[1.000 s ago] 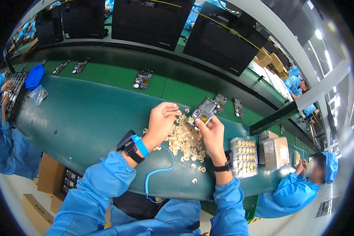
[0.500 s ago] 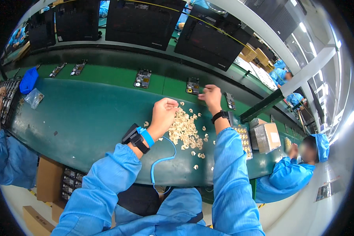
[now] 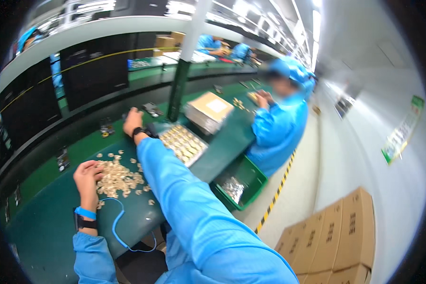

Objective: Assembling electronic circuit boards and small components on a factory production line.

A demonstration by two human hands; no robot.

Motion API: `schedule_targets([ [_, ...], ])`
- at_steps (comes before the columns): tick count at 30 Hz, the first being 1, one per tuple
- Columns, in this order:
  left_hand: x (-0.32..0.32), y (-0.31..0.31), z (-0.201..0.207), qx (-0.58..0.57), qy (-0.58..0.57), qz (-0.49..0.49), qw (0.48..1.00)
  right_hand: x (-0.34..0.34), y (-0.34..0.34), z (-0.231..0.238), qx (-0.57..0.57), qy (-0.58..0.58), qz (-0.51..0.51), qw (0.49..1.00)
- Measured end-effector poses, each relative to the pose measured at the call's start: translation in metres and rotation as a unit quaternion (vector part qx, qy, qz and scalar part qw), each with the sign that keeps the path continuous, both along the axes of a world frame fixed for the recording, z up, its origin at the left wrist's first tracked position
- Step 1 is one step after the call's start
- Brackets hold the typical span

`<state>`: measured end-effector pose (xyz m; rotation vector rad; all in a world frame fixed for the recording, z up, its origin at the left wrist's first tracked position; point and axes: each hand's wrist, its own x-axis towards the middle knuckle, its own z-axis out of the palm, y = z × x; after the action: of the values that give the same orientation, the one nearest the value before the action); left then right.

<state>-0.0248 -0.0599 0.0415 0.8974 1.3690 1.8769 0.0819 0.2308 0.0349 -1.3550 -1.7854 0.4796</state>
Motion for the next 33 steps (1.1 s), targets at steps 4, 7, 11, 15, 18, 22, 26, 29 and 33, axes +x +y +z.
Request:
schedule_targets([
  [4, 0.003, 0.003, 0.002, -0.024, 0.009, -0.011, 1.0, 0.019, -0.008, 0.011, 0.078, 0.063, 0.036, 0.994],
  [7, 0.01, 0.014, 0.002, -0.036, 0.028, -0.029, 0.999, 0.032, -0.018, 0.023, 0.147, 0.12, 0.064, 0.98],
  [11, 0.0, -0.008, 0.001, -0.043, 0.029, -0.025, 0.998, 0.014, -0.12, 0.05, -0.106, 0.277, 0.293, 0.909],
  [15, 0.02, -0.002, 0.009, 0.0, 0.035, -0.051, 0.998, 0.023, -0.158, 0.035, -0.227, 0.296, 0.392, 0.841],
  [18, 0.007, 0.008, -0.012, 0.005, 0.06, -0.063, 0.996, 0.026, -0.168, 0.024, -0.134, 0.239, 0.333, 0.902],
  [22, 0.02, -0.002, 0.007, 0.012, 0.051, -0.077, 0.996, 0.047, -0.172, 0.03, -0.068, 0.162, 0.366, 0.914],
  [26, 0.025, 0.0, 0.012, 0.027, 0.036, -0.092, 0.995, 0.082, -0.172, 0.041, -0.078, 0.125, 0.389, 0.91],
  [29, 0.015, -0.009, 0.014, 0.042, 0.052, -0.062, 0.996, 0.124, -0.165, 0.056, -0.043, 0.139, 0.328, 0.933],
  [33, 0.013, 0.0, 0.005, 0.055, 0.015, -0.03, 0.998, 0.222, -0.124, 0.041, 0.102, -0.012, 0.156, 0.982],
])
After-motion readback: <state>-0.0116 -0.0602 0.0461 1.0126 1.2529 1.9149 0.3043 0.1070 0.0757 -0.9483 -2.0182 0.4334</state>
